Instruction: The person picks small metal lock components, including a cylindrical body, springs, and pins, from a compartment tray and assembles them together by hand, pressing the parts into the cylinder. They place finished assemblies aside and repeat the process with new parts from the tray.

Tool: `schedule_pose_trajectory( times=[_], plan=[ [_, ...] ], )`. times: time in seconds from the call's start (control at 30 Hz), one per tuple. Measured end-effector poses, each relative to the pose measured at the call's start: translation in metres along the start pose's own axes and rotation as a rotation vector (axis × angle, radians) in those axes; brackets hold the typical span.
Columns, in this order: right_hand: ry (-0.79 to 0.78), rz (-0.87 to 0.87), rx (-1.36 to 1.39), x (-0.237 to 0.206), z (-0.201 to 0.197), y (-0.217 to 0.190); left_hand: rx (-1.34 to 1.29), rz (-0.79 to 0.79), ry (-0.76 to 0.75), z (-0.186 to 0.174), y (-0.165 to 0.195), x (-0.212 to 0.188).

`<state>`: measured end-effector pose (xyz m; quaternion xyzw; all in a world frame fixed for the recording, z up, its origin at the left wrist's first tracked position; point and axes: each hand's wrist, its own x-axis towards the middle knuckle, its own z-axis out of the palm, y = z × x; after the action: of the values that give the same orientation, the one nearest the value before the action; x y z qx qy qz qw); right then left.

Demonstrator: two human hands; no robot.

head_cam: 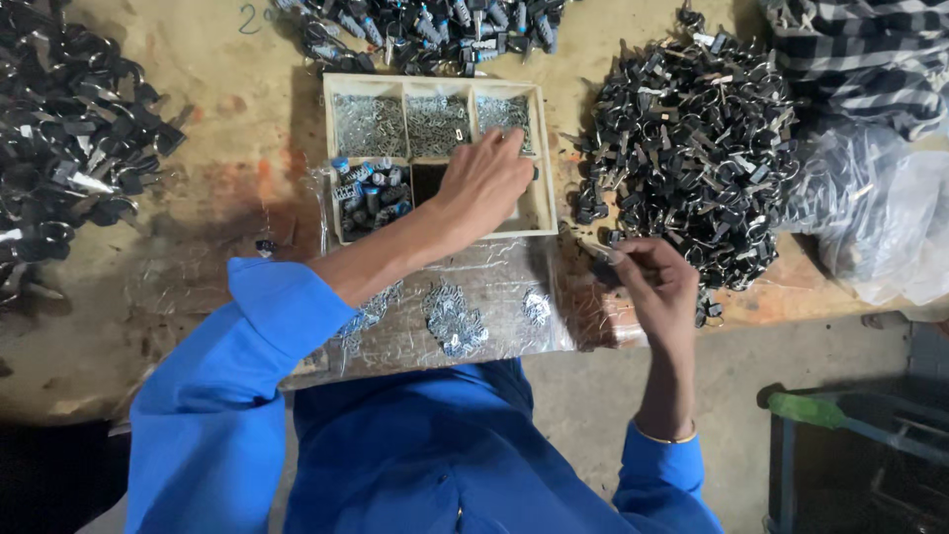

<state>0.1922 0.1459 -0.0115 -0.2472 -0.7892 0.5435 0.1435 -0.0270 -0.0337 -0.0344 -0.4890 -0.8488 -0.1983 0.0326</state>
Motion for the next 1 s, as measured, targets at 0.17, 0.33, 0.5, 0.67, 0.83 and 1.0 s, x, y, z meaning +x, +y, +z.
schedule_pose_trajectory(
  times=[0.17,0.33,0.5,0.67,0.83,1.0],
  plan=[
    [0.026,-0.200,0.352,-0.020,0.065,-0.007,-0.246,-0.049,0.061,-0.020,-0.009,-0.020],
    [-0.236,-0.716,-0.604,-0.015,0.088,-0.030,-0.426,-0.108,0.181,-0.062,-0.024,-0.062],
    [-0.326,-0.680,-0.658,-0.010,0.089,-0.047,-0.673,-0.238,0.148,-0.080,-0.029,-0.099],
    [-0.334,-0.584,-0.539,0.007,0.091,-0.058,-0.858,-0.240,0.269,-0.068,-0.033,-0.122],
    [-0.401,-0.750,-0.585,0.047,0.119,-0.063,-0.914,-0.290,0.351,-0.048,-0.039,-0.125],
    [-0.441,-0.852,-0.713,0.075,0.152,-0.062,-0.995,-0.399,0.353,-0.042,-0.042,-0.126]
  ],
)
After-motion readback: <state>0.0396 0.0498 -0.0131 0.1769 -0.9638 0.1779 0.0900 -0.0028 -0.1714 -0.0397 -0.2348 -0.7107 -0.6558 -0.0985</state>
